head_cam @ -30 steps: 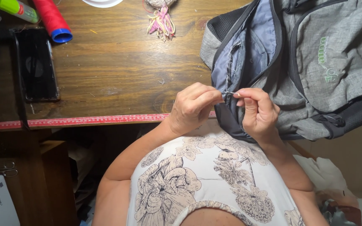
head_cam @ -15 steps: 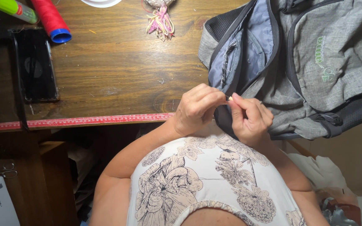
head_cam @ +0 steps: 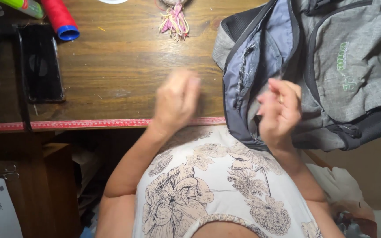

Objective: The person repairs a tear in the lining of a grey backpack using a needle and thread by hand. The person repeatedly pushes the needle through the fabric and pulls the thread tight to close the seam.

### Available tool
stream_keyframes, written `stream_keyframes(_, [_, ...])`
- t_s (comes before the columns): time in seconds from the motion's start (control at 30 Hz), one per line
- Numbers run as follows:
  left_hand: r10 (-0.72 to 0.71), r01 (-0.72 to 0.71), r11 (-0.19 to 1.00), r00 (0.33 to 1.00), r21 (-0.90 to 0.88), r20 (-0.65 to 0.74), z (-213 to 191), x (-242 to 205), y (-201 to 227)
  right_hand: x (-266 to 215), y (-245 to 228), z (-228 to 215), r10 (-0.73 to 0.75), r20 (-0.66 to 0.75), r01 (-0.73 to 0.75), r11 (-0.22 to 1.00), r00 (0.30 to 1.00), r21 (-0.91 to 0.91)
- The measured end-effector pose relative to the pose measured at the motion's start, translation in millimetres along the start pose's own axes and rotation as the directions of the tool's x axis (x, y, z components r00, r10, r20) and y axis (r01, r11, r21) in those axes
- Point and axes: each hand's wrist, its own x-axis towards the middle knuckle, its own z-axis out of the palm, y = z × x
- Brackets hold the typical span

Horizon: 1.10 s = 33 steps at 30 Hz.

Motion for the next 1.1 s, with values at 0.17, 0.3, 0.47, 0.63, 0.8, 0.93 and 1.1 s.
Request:
stream_keyframes(0.17, [-0.389,0.487,0.807,0.864,-0.334,0.320,70.2,-3.1,2.8,1.9,15.7,20.5,0.145,-0.005,-0.145,0.989,0.989,0.024])
stream_keyframes(0.3, [-0.305,0.364,0.648,0.929,-0.669,0.209,102.9,-6.0,-14.3,-0.1,12.5,12.1,0.279,-0.078,-0.251,0.934,0.957,0.255])
stream_keyframes(0.47, [-0.268,0.354,0.543,0.932,-0.762,0.242,117.6,-7.2,-20.7,-13.7,41.2,7.2,0.208,-0.159,-0.162,0.952,0.965,0.261])
stream_keyframes(0.63, [-0.204,0.324,0.575,0.946,-0.751,0.252,100.1,-1.4,-13.5,-2.7,9.8,4.4,-0.030,-0.041,0.025,0.991,0.999,-0.128])
stream_keyframes(0.8, [-0.016,0.075,0.845,0.993,-0.530,0.114,76.4,7.5,9.2,-2.3,12.9,11.1,-0.142,-0.035,0.126,0.946,0.989,-0.300])
stream_keyframes(0.93, [0.038,-0.014,0.874,0.998,-0.486,0.040,77.0,7.5,13.1,2.4,-4.2,8.8,-0.067,0.042,0.077,0.948,0.997,-0.310])
stream_keyframes(1.1, [-0.092,0.101,0.824,0.995,-0.557,0.043,83.3,3.1,13.0,-2.9,4.5,9.1,0.038,0.021,-0.032,0.974,0.999,-0.224])
